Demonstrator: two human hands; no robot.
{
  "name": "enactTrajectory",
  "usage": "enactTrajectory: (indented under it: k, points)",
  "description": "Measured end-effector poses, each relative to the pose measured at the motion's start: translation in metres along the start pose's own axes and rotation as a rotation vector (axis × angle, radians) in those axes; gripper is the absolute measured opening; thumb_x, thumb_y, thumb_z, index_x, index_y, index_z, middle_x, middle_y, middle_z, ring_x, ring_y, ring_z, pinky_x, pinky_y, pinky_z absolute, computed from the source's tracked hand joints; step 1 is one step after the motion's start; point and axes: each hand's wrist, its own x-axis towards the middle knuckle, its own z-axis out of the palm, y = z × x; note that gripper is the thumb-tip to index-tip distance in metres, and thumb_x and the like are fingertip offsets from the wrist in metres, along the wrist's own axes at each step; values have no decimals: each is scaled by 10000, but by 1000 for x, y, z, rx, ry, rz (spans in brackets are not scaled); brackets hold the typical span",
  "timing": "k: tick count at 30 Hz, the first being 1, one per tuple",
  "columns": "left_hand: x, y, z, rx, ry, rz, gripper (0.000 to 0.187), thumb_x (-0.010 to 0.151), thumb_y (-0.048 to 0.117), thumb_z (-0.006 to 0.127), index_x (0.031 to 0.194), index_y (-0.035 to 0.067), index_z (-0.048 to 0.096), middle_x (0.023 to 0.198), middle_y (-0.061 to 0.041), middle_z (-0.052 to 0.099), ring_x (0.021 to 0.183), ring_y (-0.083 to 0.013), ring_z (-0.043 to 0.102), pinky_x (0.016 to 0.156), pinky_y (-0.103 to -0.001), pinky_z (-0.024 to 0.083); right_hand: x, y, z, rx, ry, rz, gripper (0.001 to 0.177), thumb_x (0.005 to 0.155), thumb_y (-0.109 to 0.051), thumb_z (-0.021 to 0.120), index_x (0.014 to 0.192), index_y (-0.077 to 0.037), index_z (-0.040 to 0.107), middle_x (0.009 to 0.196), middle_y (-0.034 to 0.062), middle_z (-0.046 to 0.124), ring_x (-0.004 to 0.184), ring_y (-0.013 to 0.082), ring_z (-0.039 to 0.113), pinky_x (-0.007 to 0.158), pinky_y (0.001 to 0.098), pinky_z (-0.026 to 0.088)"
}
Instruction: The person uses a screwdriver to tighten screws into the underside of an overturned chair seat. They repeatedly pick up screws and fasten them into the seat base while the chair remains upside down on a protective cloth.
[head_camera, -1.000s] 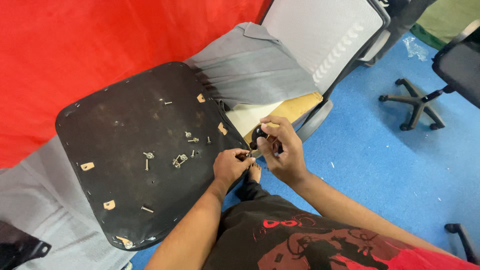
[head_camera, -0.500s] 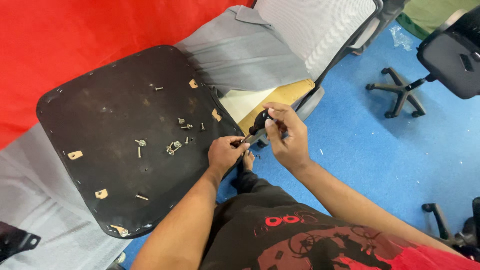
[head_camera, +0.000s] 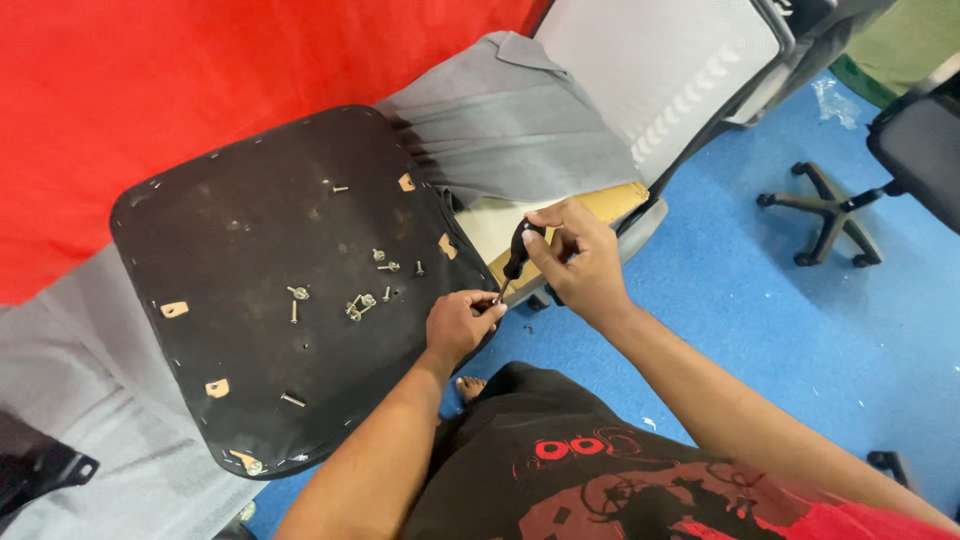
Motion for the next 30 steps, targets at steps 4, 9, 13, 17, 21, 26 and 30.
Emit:
enactTrajectory:
  k: [4,9,13,17,21,26,30]
  points:
    - [6,-7,0,-6,-30,73,311,828,337,782,1080,155,801,721,-16,779,638,-91,739,623,-263,541,12,7,6,74,-58,-29,150,971,-30,733,1067,-47,619,809,-18,539,560,25,418,514,229,333]
    - [10,-11,4,-43,-52,2,320,824,318,791,1084,133,804,735,-40,782,640,-98,735,626,-269,538,17,7,16,183,-128,-118,151,948,6,711,1065,-35,624,1043,27,619,640,50,454,556,248,382]
    - [13,-14,7,-83,-64,3,315,826,284,793,1077,93,793,798,-28,795,655,-81,739,643,-253,552,27,6,13,380,-353,9,188,941,-1,637,1124,-41,623,1177,8,650,710,45,582,600,229,491]
    - [19,-21,11,-147,-65,-9,307,827,235,806,1074,54,785,823,-29,800,660,-74,732,647,-240,557,32,10,9,240,-379,-100,187,925,-11,719,1106,-35,677,1126,27,675,694,69,554,590,232,449]
    - [21,-28,18,-201,-46,4,294,825,177,824,1066,15,778,827,-44,797,659,-87,725,640,-235,555,29,16,3,238,-371,-129,177,918,-55,783,1058,-48,674,1059,27,614,634,72,521,561,228,433]
    - [23,-35,21,-285,-29,-23,294,783,105,821,1056,6,773,834,-54,783,654,-100,729,601,-247,555,22,22,-5,460,-419,-71,126,952,-31,669,1067,-34,616,1226,21,620,666,23,507,572,204,427]
    - [21,-33,24,-264,6,-14,292,773,92,827,1049,5,785,837,-67,795,662,-96,736,616,-237,568,24,27,-4,416,-448,-25,101,995,-8,632,1094,-25,644,1151,25,704,658,5,516,583,202,432]
